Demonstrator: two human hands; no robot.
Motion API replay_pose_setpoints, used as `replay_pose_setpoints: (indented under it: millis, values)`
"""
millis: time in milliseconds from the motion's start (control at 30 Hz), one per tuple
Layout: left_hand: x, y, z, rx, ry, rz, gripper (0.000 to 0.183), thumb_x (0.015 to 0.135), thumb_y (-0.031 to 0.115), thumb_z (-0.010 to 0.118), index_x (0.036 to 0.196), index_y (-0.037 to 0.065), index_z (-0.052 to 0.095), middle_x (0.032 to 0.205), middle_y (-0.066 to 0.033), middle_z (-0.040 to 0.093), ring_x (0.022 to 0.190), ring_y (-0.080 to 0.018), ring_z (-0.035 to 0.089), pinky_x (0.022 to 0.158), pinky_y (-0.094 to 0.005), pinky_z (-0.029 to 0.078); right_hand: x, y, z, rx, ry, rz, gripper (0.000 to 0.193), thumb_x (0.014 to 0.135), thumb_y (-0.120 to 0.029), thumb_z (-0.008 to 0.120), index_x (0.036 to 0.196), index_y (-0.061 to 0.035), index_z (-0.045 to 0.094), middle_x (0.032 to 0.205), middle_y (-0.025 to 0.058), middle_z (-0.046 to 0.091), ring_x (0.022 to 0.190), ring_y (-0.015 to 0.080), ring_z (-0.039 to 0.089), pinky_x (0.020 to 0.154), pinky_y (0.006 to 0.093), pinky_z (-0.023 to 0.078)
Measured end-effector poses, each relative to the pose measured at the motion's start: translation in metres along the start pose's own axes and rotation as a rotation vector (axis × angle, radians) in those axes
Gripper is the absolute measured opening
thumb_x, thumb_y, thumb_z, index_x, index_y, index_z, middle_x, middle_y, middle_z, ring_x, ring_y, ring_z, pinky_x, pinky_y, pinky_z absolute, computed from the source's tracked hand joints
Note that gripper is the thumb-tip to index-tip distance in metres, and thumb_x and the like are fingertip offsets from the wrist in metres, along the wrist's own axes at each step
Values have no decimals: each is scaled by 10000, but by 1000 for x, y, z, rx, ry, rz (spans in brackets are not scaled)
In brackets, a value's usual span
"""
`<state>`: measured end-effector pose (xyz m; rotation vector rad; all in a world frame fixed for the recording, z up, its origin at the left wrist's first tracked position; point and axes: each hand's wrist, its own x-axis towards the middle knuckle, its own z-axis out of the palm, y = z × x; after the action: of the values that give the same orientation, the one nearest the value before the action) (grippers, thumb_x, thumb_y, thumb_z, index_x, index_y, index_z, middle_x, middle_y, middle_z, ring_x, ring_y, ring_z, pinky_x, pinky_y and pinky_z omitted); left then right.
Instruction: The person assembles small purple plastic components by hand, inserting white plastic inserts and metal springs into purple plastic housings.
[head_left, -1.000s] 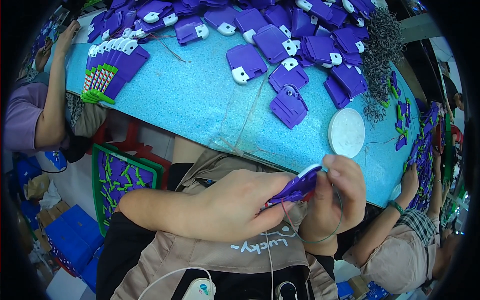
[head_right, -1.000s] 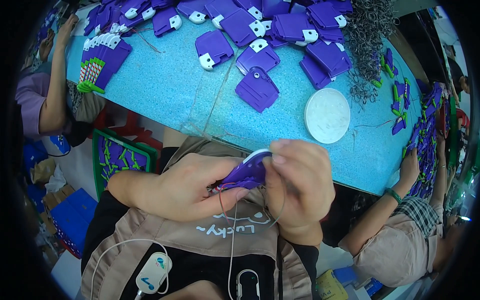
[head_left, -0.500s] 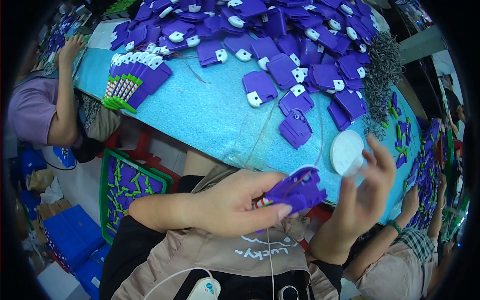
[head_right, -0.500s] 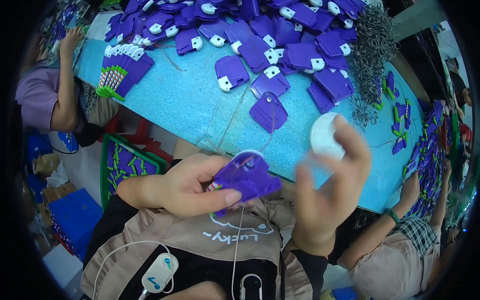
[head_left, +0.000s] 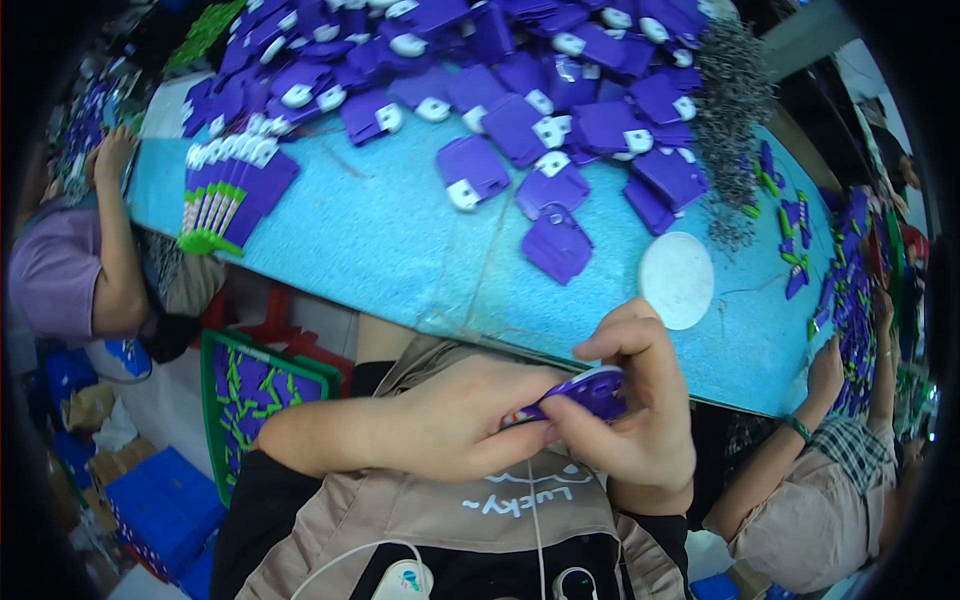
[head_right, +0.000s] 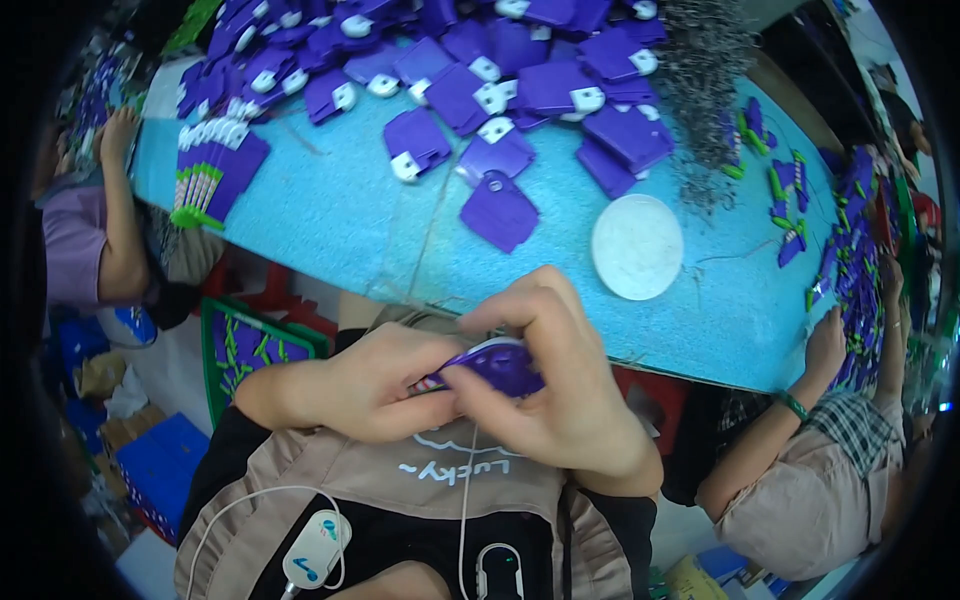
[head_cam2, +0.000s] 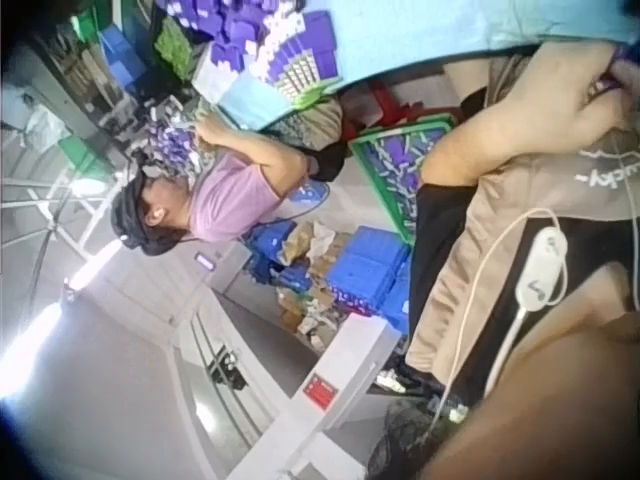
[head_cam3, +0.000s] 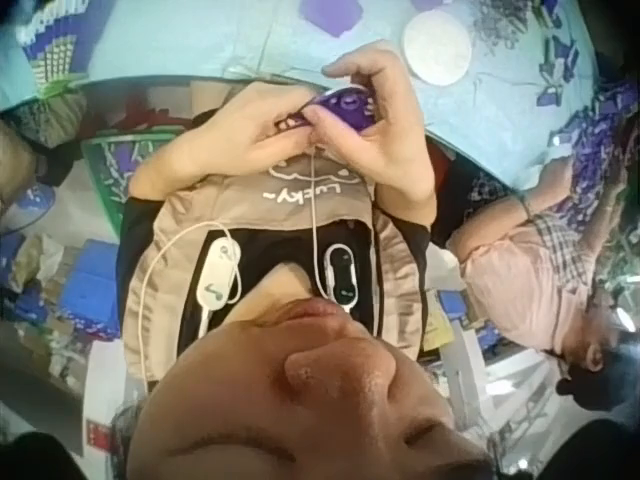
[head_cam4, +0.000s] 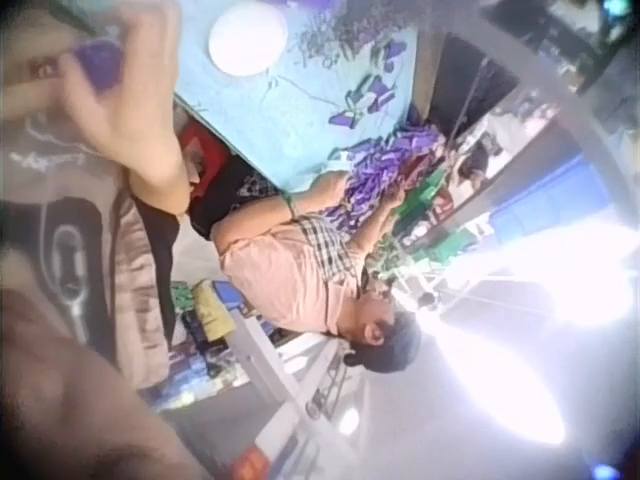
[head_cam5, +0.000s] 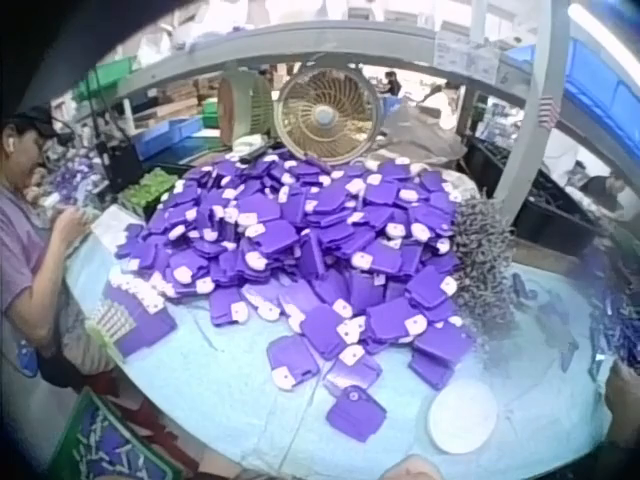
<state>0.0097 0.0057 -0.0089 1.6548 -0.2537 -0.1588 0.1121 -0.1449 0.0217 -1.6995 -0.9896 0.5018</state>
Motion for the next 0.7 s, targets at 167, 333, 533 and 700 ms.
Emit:
replay_pose_setpoints:
  millis: [167,333,533,700]
  values:
    - [-1,5,-1,151,198,-12,202,808,88,593,971,-30,570,742,-88,626,616,-178,607,570,-284,467,6,22,-14,138,100,-48,423,662,-80,724,1022,-11,513,847,64,533,726,129,497,609,253,397]
    - [-17,5,2,-531,486,-285,319,888,116,535,1165,-10,439,940,-113,627,672,-98,576,613,-250,495,8,70,-90,-397,606,233,334,817,-89,563,1125,28,511,984,153,586,840,226,585,749,312,463]
    - [-19,5,2,-578,467,-330,315,890,148,544,1151,-5,454,948,-115,628,680,-96,586,614,-248,497,0,143,-150,-1150,432,-2,261,751,-75,560,1003,-16,598,982,158,597,920,335,552,828,405,421]
    - [-15,9,-1,-597,447,-342,298,891,147,546,1136,-6,471,941,-87,625,677,-80,568,605,-239,487,-1,124,-154,-1275,273,-66,142,717,-130,633,834,-49,623,840,94,604,801,288,550,706,418,417]
